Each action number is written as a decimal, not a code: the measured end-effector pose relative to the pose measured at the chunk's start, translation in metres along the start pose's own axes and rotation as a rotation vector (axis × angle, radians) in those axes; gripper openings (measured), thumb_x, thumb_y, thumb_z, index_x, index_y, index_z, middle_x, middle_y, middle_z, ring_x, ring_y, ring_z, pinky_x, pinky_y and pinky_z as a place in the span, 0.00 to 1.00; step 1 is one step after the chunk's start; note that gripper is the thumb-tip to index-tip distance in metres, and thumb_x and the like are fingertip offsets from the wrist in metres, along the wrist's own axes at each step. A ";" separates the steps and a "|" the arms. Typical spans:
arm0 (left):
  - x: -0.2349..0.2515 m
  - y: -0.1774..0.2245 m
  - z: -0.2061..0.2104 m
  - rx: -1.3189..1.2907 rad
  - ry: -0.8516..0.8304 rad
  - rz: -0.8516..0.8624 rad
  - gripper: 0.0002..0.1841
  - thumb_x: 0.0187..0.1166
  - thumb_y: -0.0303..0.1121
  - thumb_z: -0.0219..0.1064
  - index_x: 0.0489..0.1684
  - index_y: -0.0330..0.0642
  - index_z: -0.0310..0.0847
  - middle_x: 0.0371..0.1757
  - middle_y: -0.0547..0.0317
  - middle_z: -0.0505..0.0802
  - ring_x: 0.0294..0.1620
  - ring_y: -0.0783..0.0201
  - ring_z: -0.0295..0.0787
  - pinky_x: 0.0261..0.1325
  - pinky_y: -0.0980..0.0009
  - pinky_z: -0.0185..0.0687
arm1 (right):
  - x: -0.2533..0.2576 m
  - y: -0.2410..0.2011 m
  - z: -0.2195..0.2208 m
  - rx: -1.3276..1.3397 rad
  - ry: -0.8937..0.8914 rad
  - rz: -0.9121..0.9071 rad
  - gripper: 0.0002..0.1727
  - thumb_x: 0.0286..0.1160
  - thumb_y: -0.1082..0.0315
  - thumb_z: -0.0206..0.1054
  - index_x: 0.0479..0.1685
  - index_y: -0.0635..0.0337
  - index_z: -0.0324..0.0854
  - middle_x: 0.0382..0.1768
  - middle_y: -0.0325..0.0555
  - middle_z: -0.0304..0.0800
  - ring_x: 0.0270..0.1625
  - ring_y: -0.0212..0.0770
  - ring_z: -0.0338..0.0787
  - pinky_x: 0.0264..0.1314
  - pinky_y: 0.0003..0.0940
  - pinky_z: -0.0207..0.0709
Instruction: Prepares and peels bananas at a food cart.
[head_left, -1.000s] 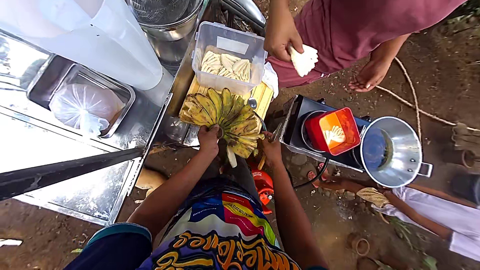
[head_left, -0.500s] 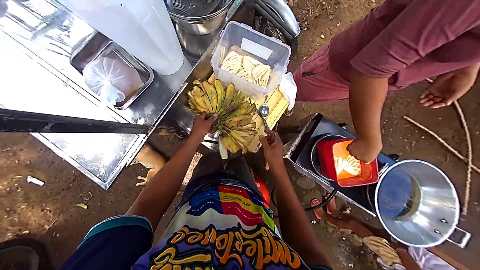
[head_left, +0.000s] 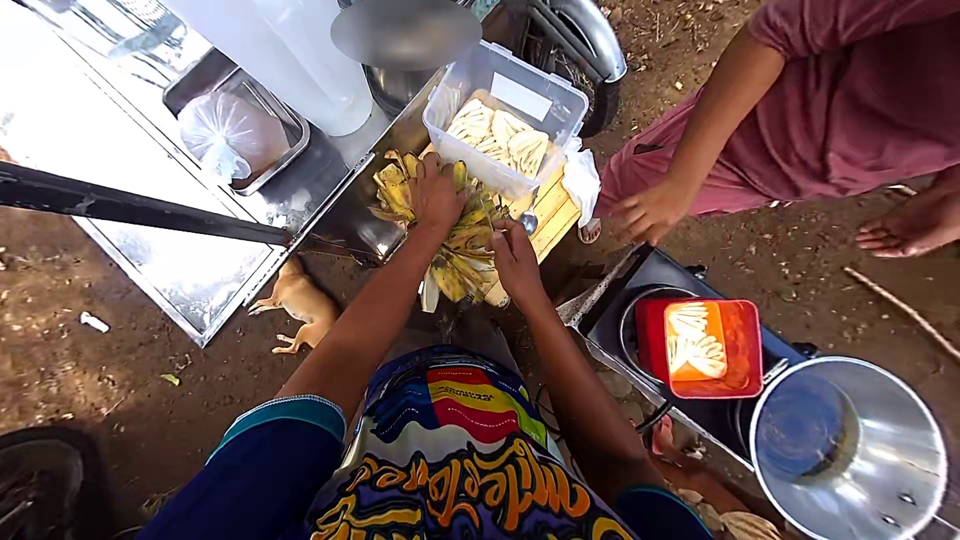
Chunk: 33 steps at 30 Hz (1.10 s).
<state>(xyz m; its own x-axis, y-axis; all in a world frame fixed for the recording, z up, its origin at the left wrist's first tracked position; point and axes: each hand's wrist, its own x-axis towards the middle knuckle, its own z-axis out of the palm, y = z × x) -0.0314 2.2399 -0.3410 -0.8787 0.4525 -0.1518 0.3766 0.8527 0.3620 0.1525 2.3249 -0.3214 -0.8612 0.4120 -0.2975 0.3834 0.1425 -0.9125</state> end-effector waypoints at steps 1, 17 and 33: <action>-0.001 0.002 0.002 0.027 -0.012 -0.004 0.32 0.71 0.54 0.76 0.70 0.43 0.84 0.81 0.43 0.75 0.76 0.38 0.73 0.71 0.40 0.72 | 0.006 -0.001 0.003 0.016 0.008 0.009 0.22 0.94 0.57 0.49 0.76 0.59 0.71 0.45 0.49 0.89 0.37 0.41 0.87 0.41 0.42 0.82; -0.057 -0.017 0.041 -0.472 0.117 0.239 0.23 0.82 0.34 0.69 0.77 0.43 0.78 0.73 0.48 0.86 0.78 0.46 0.77 0.80 0.47 0.71 | 0.036 0.013 0.005 -0.054 0.096 -0.008 0.25 0.89 0.60 0.60 0.82 0.58 0.69 0.34 0.49 0.87 0.31 0.40 0.85 0.38 0.40 0.83; -0.055 -0.024 0.043 -0.594 0.127 0.264 0.22 0.76 0.29 0.74 0.70 0.37 0.81 0.67 0.47 0.89 0.73 0.47 0.80 0.77 0.46 0.71 | 0.054 0.000 -0.006 0.017 -0.080 0.055 0.29 0.90 0.63 0.61 0.89 0.57 0.67 0.30 0.47 0.85 0.24 0.32 0.72 0.29 0.29 0.71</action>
<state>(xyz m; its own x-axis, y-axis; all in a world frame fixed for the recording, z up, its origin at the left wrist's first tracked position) 0.0206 2.2051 -0.3806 -0.8205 0.5614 0.1083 0.3907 0.4122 0.8231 0.1084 2.3520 -0.3359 -0.8632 0.3452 -0.3685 0.4259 0.1059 -0.8985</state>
